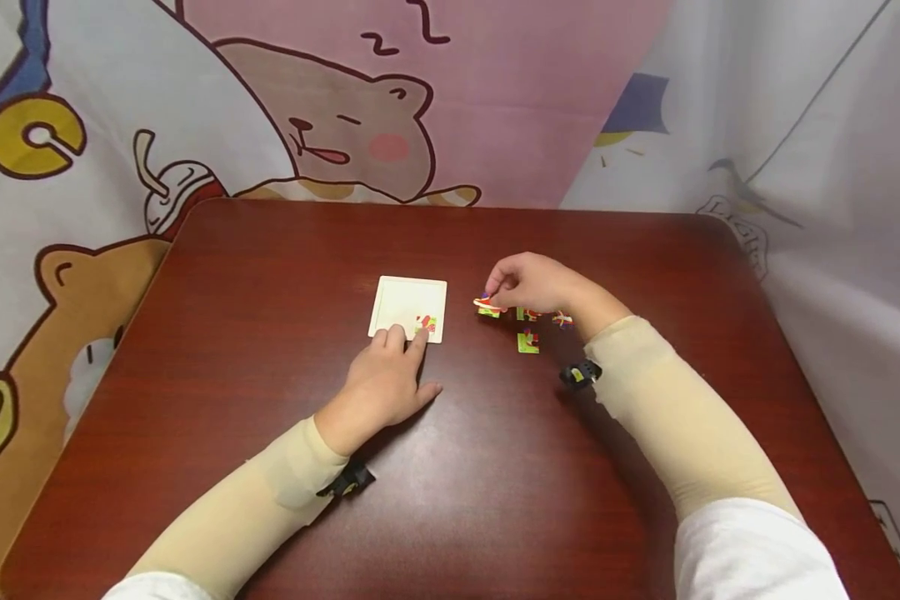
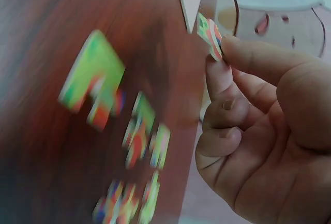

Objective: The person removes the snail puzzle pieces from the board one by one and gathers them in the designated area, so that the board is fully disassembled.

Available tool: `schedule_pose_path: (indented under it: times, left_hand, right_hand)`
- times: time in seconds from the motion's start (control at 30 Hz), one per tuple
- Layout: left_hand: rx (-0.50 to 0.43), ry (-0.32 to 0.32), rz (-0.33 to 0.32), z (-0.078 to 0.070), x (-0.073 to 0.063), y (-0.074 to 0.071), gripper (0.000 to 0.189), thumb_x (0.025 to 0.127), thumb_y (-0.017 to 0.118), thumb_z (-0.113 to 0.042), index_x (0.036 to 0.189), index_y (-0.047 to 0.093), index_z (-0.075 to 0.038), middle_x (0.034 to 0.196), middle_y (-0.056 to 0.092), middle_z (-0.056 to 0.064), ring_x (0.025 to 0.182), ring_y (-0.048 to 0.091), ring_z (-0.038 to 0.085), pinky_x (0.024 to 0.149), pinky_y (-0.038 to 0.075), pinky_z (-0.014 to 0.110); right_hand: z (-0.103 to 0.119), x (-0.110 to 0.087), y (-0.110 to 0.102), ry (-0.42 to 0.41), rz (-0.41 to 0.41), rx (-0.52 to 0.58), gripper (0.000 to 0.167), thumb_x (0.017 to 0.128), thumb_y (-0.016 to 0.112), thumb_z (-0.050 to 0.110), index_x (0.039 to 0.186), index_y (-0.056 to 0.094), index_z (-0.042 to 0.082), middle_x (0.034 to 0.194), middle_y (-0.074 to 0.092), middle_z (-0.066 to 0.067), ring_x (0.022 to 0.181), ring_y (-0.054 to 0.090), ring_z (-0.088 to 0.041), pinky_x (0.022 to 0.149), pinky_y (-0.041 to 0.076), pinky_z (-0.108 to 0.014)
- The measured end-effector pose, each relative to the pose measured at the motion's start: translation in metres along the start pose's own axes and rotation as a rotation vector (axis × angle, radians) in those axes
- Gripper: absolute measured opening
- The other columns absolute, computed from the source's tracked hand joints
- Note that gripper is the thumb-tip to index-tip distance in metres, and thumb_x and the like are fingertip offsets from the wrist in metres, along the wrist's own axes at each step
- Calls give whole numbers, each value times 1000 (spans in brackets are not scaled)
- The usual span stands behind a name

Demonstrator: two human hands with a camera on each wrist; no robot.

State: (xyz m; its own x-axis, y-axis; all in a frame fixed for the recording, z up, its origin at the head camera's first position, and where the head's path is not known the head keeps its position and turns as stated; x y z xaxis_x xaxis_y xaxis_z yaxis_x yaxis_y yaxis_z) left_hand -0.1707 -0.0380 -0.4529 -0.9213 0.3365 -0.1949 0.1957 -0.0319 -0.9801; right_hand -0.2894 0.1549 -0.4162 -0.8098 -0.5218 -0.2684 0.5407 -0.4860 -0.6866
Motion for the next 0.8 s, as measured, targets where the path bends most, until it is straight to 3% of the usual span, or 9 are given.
schedule_pose_path:
  times: [0.13,0.33,0.53,0.8]
  left_hand:
    - [19,7,23,-2,0,2,90,99,60,-68,166,38,-12,135,47,15,118,47,30,96,49,36]
    - [47,1,47,1,-1,0,91,101,57,-70,167,35,-12,136,45,16,119,45,30,97,48,35]
    - [14,-4,48,3,-2,2,91,100,58,-69,167,36,-12,134,45,15,118,45,31,97,48,36]
    - [15,-4,35,1,-1,2,91,100,58,-69,167,35,-12,134,45,16,117,45,31,96,48,37]
  right_hand:
    - [-32,-30,-10,69,-5,55,15,97,78,9,111,74,4,89,71,-9,71,59,-26,59,48,-31]
    - [-67,-54,-11,114,4,62,18,96,79,7,113,75,2,90,74,-8,81,63,-22,74,49,-29]
    - [-79,-63,-10,137,48,28,14,96,79,7,109,77,2,88,73,-5,79,61,-18,73,49,-29]
    - [-78,-72,-15,134,96,-69,9,97,78,8,102,77,1,86,72,-2,78,60,-16,71,50,-30]
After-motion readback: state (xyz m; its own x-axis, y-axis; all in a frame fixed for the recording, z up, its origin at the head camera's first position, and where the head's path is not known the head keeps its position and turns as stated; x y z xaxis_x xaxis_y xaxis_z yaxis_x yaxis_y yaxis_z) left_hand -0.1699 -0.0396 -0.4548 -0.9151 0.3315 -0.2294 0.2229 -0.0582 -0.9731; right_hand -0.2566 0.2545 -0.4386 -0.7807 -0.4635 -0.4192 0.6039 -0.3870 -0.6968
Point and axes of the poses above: each hand's wrist, its own x-axis towards the middle knuckle, its own y-axis out of the palm, z = x × y, the point moved 8 cm from there along x, towards the middle knuckle
